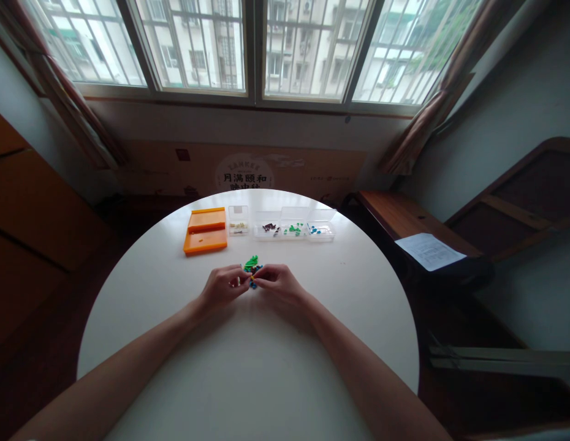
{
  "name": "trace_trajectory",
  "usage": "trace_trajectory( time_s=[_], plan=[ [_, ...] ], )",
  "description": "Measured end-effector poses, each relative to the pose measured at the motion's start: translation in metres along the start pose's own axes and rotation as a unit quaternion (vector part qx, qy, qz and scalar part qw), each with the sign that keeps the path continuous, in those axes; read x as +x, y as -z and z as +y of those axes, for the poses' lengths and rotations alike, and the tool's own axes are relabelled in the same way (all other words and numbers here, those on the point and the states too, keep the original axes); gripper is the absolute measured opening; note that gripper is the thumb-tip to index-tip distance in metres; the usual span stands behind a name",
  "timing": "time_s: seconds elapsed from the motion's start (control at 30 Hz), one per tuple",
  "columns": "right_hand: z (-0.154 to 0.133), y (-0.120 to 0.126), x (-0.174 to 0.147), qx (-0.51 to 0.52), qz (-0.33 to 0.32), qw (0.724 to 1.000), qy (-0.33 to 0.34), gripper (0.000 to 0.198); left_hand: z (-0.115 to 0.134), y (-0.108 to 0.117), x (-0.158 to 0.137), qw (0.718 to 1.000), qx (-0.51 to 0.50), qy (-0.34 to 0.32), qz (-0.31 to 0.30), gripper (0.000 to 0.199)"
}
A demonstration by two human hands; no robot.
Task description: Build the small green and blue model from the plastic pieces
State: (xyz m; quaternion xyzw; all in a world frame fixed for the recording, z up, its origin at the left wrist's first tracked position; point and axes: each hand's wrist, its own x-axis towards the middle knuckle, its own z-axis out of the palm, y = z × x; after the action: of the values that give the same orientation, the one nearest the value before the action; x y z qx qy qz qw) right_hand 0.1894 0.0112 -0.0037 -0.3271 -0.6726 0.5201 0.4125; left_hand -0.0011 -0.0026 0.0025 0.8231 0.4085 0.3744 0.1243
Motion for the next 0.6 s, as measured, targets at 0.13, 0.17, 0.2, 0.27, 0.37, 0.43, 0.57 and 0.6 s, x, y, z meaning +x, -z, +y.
trace_trajectory(
  time_s=[0.13,0.17,0.2,0.27,0.37,0.43,0.57,0.6],
  plan=[
    [0.0010,0.0002,-0.0002,0.001,0.002,1.000,0.000,0.028,0.0012,0.0005,0.0003,1.000,-0.003,-0.005,0.001,0.012],
    [0.0011,0.0002,-0.0002,0.004,0.004,1.000,0.001,0.028,0.0014,0.0006,0.0003,1.000,-0.005,-0.006,0.002,0.012],
    [0.0011,0.0002,0.0000,0.006,0.007,1.000,0.001,0.028,0.0016,0.0007,0.0003,1.000,-0.007,-0.008,0.002,0.012],
    [0.0009,0.0001,0.0004,0.007,0.011,1.000,0.003,0.029,0.0019,0.0009,0.0004,1.000,-0.011,-0.009,0.003,0.012],
    [0.0003,-0.0001,0.0010,0.003,0.013,1.000,0.002,0.029,0.0023,0.0011,0.0006,1.000,-0.012,-0.011,0.003,0.012],
    [0.0003,-0.0003,0.0013,0.002,0.013,1.000,0.001,0.029,0.0025,0.0010,0.0007,1.000,-0.010,-0.008,-0.001,0.011],
    [0.0021,-0.0002,0.0014,0.002,0.009,1.000,0.000,0.029,0.0020,0.0003,0.0005,1.000,-0.006,-0.002,-0.003,0.010],
    [0.0026,-0.0002,0.0014,0.001,0.009,1.000,0.000,0.029,0.0017,0.0001,0.0004,1.000,-0.006,-0.001,-0.002,0.010]
  ],
)
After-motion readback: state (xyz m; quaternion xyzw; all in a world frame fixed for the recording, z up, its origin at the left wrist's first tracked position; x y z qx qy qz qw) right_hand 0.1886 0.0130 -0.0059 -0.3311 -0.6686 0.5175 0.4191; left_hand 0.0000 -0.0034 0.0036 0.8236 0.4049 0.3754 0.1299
